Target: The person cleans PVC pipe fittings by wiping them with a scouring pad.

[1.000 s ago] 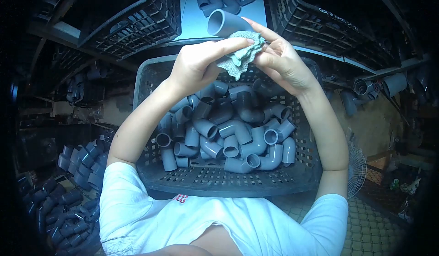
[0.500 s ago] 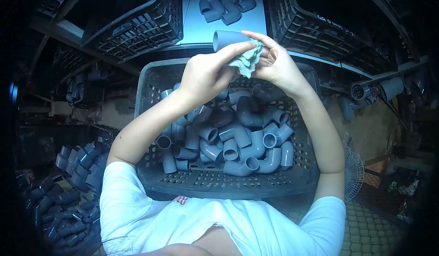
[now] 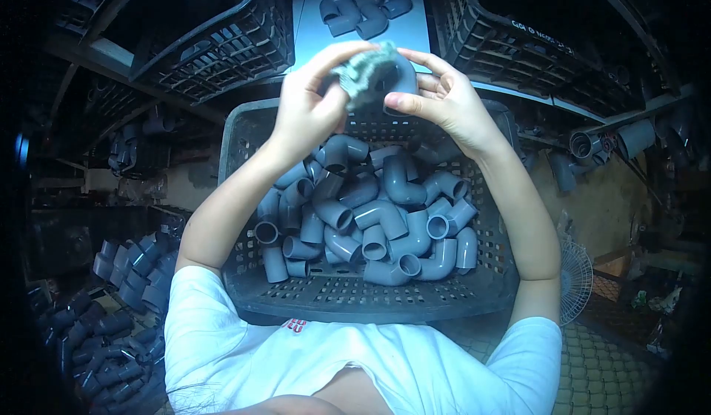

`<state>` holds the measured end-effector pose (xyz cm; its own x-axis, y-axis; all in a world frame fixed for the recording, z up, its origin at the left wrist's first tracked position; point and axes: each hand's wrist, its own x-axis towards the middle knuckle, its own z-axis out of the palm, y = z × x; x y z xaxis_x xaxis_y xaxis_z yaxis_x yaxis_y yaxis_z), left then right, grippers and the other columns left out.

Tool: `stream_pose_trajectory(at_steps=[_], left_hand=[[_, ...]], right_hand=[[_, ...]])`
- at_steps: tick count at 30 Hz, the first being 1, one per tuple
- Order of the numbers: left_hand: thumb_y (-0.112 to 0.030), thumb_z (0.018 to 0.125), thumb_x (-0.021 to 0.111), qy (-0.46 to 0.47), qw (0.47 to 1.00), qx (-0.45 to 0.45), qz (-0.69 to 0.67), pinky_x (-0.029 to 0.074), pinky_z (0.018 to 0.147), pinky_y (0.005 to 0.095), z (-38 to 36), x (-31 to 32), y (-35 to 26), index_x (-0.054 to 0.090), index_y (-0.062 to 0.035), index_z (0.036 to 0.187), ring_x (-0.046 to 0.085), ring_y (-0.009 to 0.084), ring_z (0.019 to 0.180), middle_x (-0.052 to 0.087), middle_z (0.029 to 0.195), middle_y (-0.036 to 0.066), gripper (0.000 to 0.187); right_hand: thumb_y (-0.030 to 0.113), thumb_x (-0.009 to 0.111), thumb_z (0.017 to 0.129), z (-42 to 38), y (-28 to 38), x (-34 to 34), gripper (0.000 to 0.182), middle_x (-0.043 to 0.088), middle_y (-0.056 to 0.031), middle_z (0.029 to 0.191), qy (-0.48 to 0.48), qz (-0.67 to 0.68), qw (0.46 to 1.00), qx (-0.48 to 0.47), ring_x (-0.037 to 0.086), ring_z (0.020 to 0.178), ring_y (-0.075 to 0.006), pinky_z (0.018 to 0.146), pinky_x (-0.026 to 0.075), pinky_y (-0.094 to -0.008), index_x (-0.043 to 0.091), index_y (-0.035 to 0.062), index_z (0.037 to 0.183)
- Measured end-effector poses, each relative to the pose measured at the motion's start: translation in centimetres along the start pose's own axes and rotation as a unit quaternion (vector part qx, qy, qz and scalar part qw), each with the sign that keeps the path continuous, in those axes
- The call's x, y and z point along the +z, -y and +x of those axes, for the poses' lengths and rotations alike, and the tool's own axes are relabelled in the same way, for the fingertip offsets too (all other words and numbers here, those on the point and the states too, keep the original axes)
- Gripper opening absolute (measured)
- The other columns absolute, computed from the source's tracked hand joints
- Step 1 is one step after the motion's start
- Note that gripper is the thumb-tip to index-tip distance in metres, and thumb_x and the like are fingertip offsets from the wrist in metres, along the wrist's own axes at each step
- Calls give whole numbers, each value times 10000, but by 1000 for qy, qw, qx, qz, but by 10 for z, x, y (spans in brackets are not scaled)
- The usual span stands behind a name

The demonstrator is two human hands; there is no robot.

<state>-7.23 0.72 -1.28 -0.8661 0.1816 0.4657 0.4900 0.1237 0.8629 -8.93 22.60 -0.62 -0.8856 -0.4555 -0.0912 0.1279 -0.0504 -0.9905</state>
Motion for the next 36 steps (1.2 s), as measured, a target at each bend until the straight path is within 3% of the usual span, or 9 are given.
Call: stream_pose_trajectory(at_steps=[4,14,15,17,20,22,26,28,36], left_hand=[[84,848,447,73,992,4,103,493,530,245,-6,6,7,669,-118,1259,611,77,575,730,977,64,509],[-66,1047,484,-235,971,50,-14,463,462,192,21,-37,17,538,-26,1363,594,67,651,676,1002,77,323],[-68,1030,479,-233,971,55,-16,468,502,226,22,-33,18,516,-50,1400,573,75,553,642,788,42,373],[-61,1038,454,-224,973,52,-31,493,540,244,23,-28,12,425,-54,1445,593,96,606,651,848,74,408],[-38,1042,404,-205,977,57,7,508,571,263,20,-21,10,363,-60,1446,604,117,643,652,884,98,407],[-104,1075,401,-176,984,0,-40,533,594,275,16,-20,8,388,-38,1436,619,136,820,562,1179,123,367],[-116,1076,408,-160,987,-4,-33,533,607,273,16,-23,3,397,-33,1416,615,135,786,582,1113,111,351],[-113,1074,410,-156,987,1,-32,537,618,273,17,-24,4,396,-31,1417,615,134,790,582,1114,111,353],[-81,1059,411,-122,992,-6,-19,533,658,267,17,-22,12,393,-27,1415,611,122,787,608,1042,99,360]], right_hand=[[120,877,784,2,-9,2,796,658,-142,1207,-4,-59,998,-38,658,1081,-164,960,533,-299,461,-2,1452],[312,877,772,43,8,-17,891,669,-201,1189,-130,-176,975,33,660,1085,-222,974,501,-333,446,-46,1465],[384,862,769,63,6,-26,957,639,-238,1249,-154,-210,962,87,636,1149,-253,1006,483,-358,410,-83,1471],[358,846,794,119,-25,-57,837,604,-216,1289,-187,-169,959,130,602,1175,-259,994,488,-372,485,-110,1386],[229,740,917,200,-48,-81,359,626,-68,1265,-292,-61,915,273,586,1145,-217,883,536,-406,655,90,1237],[192,735,911,230,-65,-91,389,620,-94,1280,-342,-105,895,265,587,1162,-235,908,531,-421,636,86,1272],[254,760,883,265,-92,-94,492,600,-134,1308,-383,-99,895,207,578,1191,-254,922,525,-446,604,91,1320],[321,739,875,311,-129,-115,567,570,-166,1346,-477,-341,785,201,572,1207,-268,874,538,-426,574,91,1367],[397,627,909,294,-82,-91,630,532,-112,1393,-312,-180,918,167,562,1200,-256,887,554,-395,483,125,1458]])
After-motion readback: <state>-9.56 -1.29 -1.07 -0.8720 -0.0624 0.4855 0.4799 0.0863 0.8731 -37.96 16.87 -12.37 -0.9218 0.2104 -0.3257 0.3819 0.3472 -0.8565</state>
